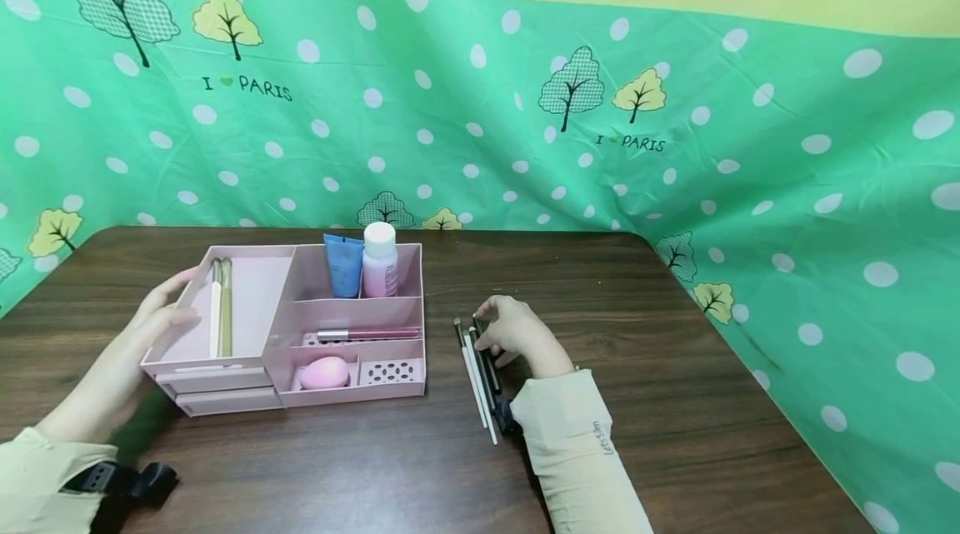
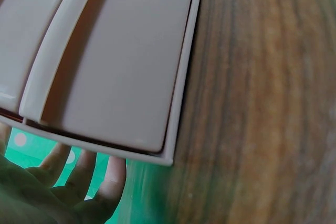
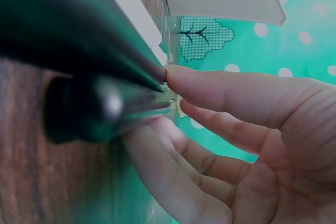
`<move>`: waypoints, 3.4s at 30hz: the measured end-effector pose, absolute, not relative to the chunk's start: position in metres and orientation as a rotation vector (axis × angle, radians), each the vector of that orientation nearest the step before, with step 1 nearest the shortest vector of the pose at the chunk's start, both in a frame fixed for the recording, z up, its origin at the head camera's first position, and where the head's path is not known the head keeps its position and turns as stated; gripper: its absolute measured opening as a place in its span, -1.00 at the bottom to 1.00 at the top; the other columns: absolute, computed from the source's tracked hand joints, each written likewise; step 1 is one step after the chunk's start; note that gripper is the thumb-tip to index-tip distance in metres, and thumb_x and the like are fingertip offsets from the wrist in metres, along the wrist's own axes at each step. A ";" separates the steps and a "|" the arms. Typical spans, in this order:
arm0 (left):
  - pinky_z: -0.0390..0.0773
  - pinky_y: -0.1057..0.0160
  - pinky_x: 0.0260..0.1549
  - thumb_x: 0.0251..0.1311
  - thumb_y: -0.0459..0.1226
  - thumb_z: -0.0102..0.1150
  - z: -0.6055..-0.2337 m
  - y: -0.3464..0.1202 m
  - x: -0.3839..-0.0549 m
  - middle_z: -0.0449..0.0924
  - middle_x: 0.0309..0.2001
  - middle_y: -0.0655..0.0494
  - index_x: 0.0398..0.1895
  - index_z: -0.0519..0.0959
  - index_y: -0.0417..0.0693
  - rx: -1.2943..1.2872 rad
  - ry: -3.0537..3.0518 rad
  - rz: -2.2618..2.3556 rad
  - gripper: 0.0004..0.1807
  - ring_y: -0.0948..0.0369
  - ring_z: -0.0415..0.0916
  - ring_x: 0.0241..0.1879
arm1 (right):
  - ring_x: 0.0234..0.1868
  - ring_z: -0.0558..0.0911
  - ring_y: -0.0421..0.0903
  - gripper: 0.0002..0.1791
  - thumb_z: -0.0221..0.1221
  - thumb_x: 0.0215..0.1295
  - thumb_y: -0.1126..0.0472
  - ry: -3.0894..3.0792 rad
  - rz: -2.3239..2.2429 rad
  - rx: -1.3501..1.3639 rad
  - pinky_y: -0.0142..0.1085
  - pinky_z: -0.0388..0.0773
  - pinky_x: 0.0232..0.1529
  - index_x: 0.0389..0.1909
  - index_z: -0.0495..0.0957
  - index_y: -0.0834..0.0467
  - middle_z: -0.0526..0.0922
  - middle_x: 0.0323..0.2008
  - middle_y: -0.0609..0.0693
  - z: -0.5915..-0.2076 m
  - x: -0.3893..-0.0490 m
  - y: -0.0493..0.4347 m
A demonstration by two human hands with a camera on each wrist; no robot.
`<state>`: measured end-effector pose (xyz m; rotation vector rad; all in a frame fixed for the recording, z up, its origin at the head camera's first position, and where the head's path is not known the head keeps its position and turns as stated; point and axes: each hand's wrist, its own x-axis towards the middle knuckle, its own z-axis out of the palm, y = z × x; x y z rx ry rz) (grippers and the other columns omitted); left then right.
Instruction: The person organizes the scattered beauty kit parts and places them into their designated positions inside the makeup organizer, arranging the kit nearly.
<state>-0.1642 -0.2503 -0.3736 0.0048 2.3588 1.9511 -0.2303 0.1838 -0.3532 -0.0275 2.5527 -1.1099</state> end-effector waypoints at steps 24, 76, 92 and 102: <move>-0.19 -0.35 0.30 0.47 0.00 -0.19 -0.376 -0.251 -0.164 -0.36 0.54 -0.04 0.55 -0.12 0.54 0.006 2.360 1.958 -0.34 -0.02 -0.23 0.41 | -0.51 0.52 -0.10 -0.56 0.29 0.12 0.47 2.581 -1.101 -0.084 -0.19 0.65 -0.46 0.07 0.51 0.28 0.47 -0.38 0.05 -0.349 -0.230 0.182; 0.11 0.14 0.06 0.51 0.00 -0.21 -0.379 -0.255 -0.164 -0.03 0.41 0.03 0.54 -0.09 0.55 0.082 2.413 1.948 -0.38 0.22 0.08 0.23 | -0.42 0.58 -0.15 -0.64 0.28 0.10 0.40 2.658 -1.448 -0.385 -0.13 0.60 -0.36 -0.02 0.62 0.26 0.66 -0.12 0.18 -0.301 -0.191 0.137; 0.09 0.10 0.09 0.50 -0.02 -0.22 -0.378 -0.251 -0.164 -0.09 0.43 0.04 0.55 -0.12 0.51 0.040 2.398 1.935 -0.36 0.20 0.02 0.27 | -0.57 0.48 -0.18 -0.63 0.27 0.11 0.40 2.558 -1.552 -0.479 -0.34 0.47 -0.50 -0.01 0.60 0.31 0.67 -0.13 0.21 -0.297 -0.183 0.127; 0.07 0.03 0.13 0.50 -0.01 -0.23 -0.377 -0.251 -0.164 -0.12 0.45 -0.03 0.56 -0.13 0.50 0.018 2.406 1.920 -0.36 0.13 0.00 0.29 | -0.53 0.48 -0.18 -0.66 0.27 0.14 0.38 2.520 -1.560 -0.553 -0.32 0.50 -0.51 -0.02 0.61 0.28 0.65 -0.24 0.15 -0.294 -0.175 0.114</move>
